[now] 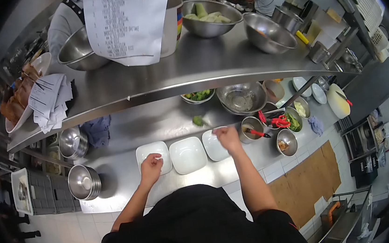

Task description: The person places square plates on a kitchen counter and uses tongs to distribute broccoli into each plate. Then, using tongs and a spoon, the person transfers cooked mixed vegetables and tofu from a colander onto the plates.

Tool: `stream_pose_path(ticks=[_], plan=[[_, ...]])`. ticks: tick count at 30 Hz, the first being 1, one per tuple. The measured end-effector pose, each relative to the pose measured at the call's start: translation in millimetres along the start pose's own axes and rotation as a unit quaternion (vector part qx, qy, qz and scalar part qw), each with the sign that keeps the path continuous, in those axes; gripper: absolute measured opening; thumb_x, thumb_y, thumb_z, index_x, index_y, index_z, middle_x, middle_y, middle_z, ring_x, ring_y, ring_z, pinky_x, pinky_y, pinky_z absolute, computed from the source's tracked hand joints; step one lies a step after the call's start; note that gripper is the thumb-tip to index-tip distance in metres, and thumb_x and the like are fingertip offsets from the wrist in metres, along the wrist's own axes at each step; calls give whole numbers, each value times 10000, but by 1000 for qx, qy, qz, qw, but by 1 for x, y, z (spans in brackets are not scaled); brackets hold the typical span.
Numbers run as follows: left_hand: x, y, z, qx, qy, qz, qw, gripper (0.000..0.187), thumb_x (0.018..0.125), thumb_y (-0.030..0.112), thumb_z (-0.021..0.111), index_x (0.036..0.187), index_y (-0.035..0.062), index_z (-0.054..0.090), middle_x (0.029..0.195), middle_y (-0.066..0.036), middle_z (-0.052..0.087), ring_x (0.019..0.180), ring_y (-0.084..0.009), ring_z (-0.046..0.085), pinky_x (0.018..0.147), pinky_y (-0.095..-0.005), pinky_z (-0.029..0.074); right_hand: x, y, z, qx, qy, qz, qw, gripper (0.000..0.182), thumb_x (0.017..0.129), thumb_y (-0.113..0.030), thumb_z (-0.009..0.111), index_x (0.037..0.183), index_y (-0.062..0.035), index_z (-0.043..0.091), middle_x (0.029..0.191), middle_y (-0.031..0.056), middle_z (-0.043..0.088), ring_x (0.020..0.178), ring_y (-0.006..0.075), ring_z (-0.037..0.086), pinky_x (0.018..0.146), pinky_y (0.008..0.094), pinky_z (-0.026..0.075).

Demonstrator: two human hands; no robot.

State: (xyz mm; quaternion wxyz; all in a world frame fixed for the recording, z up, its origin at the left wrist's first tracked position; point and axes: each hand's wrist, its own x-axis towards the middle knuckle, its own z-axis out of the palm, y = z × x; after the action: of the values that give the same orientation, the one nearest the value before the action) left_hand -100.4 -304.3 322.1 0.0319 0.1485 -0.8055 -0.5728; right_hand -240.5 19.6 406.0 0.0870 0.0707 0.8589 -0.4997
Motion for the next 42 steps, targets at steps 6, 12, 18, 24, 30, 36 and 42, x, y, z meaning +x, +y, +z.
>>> stream_pose_path(ticks=[6,12,18,24,30,36,42], plan=[[14,29,12,-56,-20,-2,998,194,924,117,720,1106,50,714,734,-54,683,655,-118,628,642,-293,505,-51,24,30,-206,-119,-46,970,348,907,-330,644,1019,-41,803,979,257,752,978,423,729,913,463,562],[12,34,29,-67,-70,27,995,210,961,98,698,1152,12,678,736,-7,637,607,-75,564,547,-264,471,-25,-15,-1,-177,28,-80,981,348,946,-354,669,1056,-45,786,966,255,743,950,436,719,858,490,558],[16,36,39,-48,-91,-4,995,216,928,148,723,1118,46,716,746,-47,695,676,-119,637,653,-297,508,15,-41,-4,-164,115,-80,977,389,963,-379,659,1103,-32,767,997,268,737,982,469,696,879,517,543],[39,54,27,-33,-40,-10,999,222,927,155,715,1121,46,718,779,-66,718,711,-148,666,685,-315,530,108,-50,12,-141,160,-116,970,394,966,-380,663,1018,-7,780,952,269,740,977,453,710,865,494,535],[46,38,9,28,41,36,998,204,945,117,706,1126,24,704,753,-17,666,643,-90,595,590,-279,501,152,-19,9,-17,114,-99,988,314,921,-297,730,976,5,797,852,190,762,831,308,719,773,418,531],[56,4,-28,99,153,-13,983,197,906,185,707,1078,93,738,827,-122,745,771,-273,721,741,-384,557,55,-18,-17,-22,31,-103,994,262,918,-263,734,1010,-27,800,771,200,734,689,214,695,690,372,519],[59,-5,-65,173,237,-18,956,241,909,204,669,1108,84,733,885,-139,761,843,-332,726,778,-417,552,-38,-2,5,-232,-173,-162,943,268,940,-276,658,985,-53,800,892,216,747,859,414,724,826,497,570]])
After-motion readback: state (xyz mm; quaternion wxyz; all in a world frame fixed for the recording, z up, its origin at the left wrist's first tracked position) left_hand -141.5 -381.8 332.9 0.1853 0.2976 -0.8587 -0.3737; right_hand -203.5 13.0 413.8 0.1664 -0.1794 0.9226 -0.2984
